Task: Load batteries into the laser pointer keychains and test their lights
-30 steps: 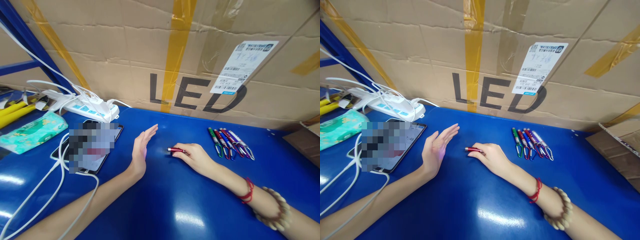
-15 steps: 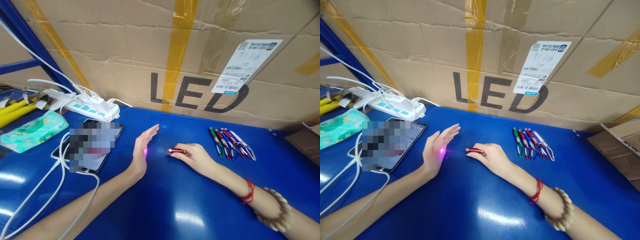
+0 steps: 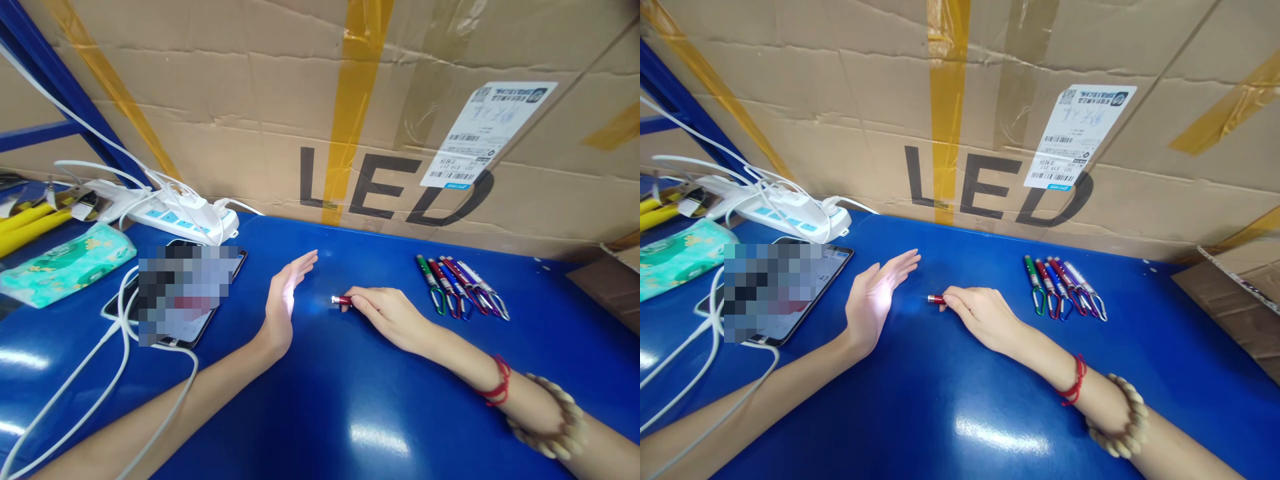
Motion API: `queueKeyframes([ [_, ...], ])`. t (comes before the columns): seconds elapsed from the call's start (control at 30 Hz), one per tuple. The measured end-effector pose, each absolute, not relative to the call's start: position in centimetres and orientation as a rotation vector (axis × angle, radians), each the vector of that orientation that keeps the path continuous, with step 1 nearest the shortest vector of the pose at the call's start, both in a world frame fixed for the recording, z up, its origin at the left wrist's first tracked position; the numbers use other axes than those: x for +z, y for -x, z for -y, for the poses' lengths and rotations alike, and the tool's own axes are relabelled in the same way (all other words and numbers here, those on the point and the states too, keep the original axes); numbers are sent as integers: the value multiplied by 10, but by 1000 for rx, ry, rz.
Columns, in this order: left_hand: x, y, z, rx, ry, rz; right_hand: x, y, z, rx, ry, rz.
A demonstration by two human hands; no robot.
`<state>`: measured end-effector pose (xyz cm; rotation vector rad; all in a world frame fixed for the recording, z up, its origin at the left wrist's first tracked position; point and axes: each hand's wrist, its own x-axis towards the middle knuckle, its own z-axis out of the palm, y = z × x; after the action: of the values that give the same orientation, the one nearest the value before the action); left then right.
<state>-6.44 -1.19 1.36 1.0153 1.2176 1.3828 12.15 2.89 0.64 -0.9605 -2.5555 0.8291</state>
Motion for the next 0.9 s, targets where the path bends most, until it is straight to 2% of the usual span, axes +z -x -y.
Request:
queueKeyframes([
  [0.67, 15, 63, 12, 1369, -989, -1217, 1, -119, -28, 717, 1034, 2538],
  [0.9, 14, 62, 13, 1370, -987, -1222, 5, -119, -28, 822, 1078, 2518],
])
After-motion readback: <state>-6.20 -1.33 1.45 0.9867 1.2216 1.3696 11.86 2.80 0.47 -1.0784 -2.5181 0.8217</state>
